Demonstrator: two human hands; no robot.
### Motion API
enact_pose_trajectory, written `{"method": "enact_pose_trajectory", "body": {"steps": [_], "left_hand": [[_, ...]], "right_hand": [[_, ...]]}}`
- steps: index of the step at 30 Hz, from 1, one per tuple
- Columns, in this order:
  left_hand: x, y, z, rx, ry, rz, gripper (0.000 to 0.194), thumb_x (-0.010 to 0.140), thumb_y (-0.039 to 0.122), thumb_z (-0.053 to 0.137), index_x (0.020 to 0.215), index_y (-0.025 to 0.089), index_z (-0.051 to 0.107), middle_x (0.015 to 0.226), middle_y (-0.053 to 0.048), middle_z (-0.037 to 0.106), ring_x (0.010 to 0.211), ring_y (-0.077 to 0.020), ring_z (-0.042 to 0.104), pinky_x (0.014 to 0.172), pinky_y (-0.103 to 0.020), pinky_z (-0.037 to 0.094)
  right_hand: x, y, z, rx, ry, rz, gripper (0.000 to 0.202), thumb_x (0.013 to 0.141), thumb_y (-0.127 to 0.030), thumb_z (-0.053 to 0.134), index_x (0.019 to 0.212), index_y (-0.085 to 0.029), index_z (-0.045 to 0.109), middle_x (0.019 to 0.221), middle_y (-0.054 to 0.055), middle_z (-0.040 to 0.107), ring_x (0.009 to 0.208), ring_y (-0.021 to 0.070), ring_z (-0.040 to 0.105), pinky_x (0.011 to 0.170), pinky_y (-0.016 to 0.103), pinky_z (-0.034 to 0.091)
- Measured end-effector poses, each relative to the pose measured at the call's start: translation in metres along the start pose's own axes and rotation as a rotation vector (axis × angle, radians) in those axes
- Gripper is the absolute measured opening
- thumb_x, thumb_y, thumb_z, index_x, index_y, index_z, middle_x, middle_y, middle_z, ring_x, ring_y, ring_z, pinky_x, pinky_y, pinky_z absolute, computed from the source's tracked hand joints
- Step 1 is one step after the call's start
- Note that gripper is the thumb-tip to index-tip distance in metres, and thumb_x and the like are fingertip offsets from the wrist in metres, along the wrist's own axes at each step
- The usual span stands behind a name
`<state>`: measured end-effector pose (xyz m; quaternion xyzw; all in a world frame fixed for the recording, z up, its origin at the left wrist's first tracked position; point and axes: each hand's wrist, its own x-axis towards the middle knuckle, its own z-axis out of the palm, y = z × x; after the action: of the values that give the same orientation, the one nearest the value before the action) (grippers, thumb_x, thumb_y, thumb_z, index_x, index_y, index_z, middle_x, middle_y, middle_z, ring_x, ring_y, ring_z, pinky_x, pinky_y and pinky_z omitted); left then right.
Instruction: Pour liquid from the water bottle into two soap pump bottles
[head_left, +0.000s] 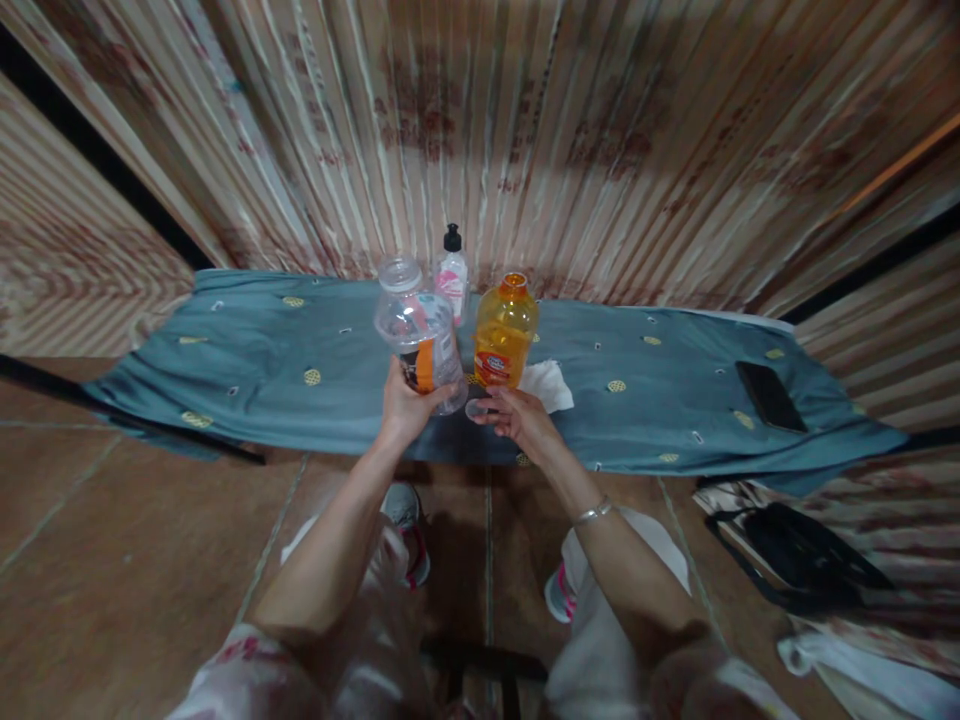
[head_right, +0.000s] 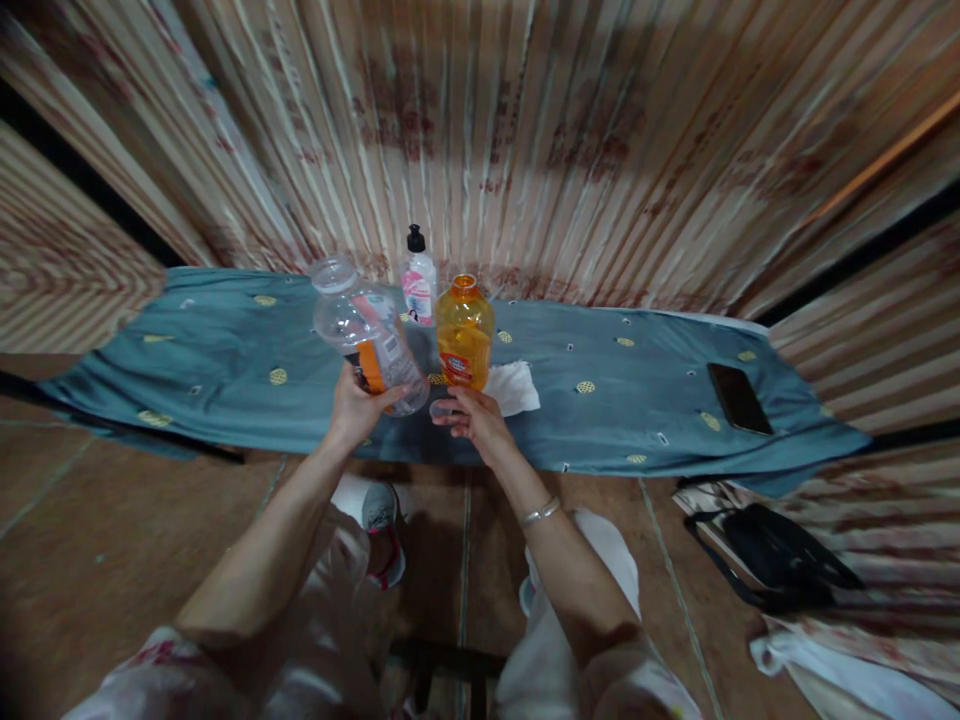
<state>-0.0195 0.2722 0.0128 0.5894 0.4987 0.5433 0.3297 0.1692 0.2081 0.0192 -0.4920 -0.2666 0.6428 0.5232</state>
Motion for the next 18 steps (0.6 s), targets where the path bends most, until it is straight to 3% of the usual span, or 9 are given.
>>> {"method": "enact_pose_trajectory", "body": {"steps": [3, 7, 18], "left_hand": [[0.007, -0.005, 0.000, 0.011, 0.017, -0.059, 0.074, 0.048, 0.037, 0.094, 0.107, 0.020, 0.053, 0.098, -0.002, 0.069, 0.087, -0.0210, 0.068, 0.080, -0.035, 0.056], [0.014, -0.002, 0.004, 0.061, 0.019, -0.064, 0.073, 0.046, 0.031, 0.094, 0.105, 0.021, 0.053, 0.098, -0.001, 0.068, 0.089, -0.0219, 0.068, 0.083, -0.035, 0.054], [0.035, -0.017, 0.004, 0.141, 0.027, -0.126, 0.069, 0.049, 0.027, 0.090, 0.102, 0.023, 0.047, 0.090, 0.001, 0.066, 0.085, -0.0232, 0.069, 0.077, -0.034, 0.053]], "right_hand": [[0.005, 0.005, -0.007, -0.126, 0.033, -0.125, 0.022, 0.075, -0.029, 0.080, 0.094, -0.021, 0.070, 0.084, 0.003, 0.078, 0.063, 0.0148, 0.072, 0.041, 0.017, 0.045], [0.012, 0.010, -0.012, -0.209, 0.083, -0.182, 0.022, 0.066, -0.026, 0.083, 0.085, -0.021, 0.072, 0.073, 0.000, 0.074, 0.057, 0.0128, 0.067, 0.039, 0.017, 0.042], [0.022, -0.009, -0.047, -0.396, 0.232, -0.342, 0.018, 0.062, -0.032, 0.076, 0.077, -0.022, 0.073, 0.064, -0.002, 0.070, 0.050, 0.0110, 0.058, 0.045, 0.022, 0.042]]}}
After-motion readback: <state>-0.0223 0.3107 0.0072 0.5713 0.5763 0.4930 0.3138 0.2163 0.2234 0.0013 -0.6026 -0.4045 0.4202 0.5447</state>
